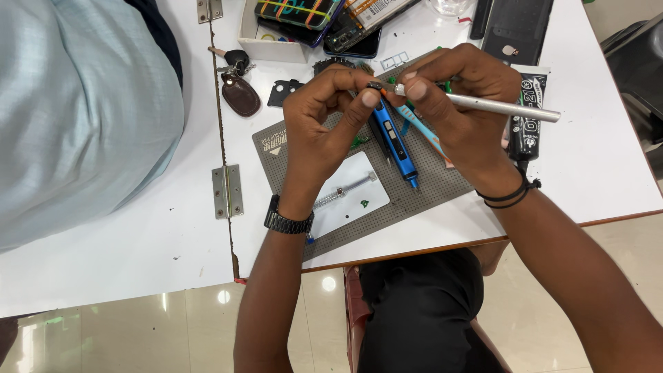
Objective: The person sits at a repair bench holding a small black phone component, using tweezers and a metal pick tool to scrape and reposition parts of it, and brushing it with a toothbrush. They continue picking and working on the component with the metal tool throughout the episode.
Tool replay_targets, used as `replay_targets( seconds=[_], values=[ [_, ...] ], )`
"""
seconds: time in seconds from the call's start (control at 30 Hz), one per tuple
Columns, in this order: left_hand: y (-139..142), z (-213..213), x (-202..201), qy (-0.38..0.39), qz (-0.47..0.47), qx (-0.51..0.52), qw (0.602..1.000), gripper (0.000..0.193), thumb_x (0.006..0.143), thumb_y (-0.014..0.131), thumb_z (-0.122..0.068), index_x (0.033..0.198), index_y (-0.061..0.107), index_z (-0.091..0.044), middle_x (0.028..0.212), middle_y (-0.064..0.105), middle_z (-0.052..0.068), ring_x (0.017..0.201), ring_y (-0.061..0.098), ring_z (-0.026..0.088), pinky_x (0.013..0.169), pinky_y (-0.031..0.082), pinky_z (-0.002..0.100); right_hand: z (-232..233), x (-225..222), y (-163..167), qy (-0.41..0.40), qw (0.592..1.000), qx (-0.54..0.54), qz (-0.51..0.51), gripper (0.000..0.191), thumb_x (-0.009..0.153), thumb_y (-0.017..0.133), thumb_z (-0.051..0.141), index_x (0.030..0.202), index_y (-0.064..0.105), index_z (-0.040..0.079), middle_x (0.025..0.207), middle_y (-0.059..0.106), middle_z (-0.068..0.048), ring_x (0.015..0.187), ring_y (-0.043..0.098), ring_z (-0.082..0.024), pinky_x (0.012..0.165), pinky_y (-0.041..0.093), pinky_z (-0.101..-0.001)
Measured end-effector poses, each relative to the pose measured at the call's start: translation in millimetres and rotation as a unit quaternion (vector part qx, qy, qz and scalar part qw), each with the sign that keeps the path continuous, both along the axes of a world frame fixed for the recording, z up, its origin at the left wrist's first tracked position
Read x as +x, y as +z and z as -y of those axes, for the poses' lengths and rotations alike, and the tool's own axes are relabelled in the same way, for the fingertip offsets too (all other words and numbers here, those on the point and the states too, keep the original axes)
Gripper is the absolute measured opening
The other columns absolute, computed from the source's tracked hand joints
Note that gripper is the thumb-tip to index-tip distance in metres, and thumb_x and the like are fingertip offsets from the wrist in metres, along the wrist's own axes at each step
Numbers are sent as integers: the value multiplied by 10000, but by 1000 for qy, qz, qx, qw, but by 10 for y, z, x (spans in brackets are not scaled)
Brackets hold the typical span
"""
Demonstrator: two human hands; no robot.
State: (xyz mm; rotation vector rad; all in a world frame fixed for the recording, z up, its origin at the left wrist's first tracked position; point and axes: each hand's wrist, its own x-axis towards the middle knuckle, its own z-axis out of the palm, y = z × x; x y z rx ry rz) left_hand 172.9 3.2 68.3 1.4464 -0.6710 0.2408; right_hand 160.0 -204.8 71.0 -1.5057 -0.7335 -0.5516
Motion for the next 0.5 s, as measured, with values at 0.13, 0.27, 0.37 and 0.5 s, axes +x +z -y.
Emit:
replay_targets(
  seconds=[0.13,0.27,0.37,0.5],
  values=[
    [2,1,-6,2,2,3,1000,204,1048,733,-241,1080,731,-40,946,698,7,690,611,16,645,510,176,-4,-17,-8,-11,1000,-10,4,242,1141,736,180,1032,647,-16,989,749,-159,857,769,-153,762,638,-239],
    [3,1,-4,-3,0,-2,1000,205,1051,732,-246,1076,729,-43,984,701,8,707,635,20,655,527,179,-15,-13,3,-30,999,-24,14,222,1130,756,164,1035,659,-12,999,752,-153,862,768,-150,758,632,-235],
    [1,8,-9,17,-5,5,1000,208,1040,733,-242,1065,737,-36,966,708,15,701,632,26,644,512,179,-7,2,45,-59,994,-71,59,185,1095,792,140,1055,676,1,998,758,-139,854,759,-141,731,605,-222],
    [5,-2,-9,23,-4,8,1000,211,1044,737,-247,1055,734,-37,948,705,12,693,628,28,652,526,183,19,2,137,-82,982,-133,106,173,1049,842,109,1087,695,25,1012,763,-119,843,750,-123,707,570,-206]
  ],
)
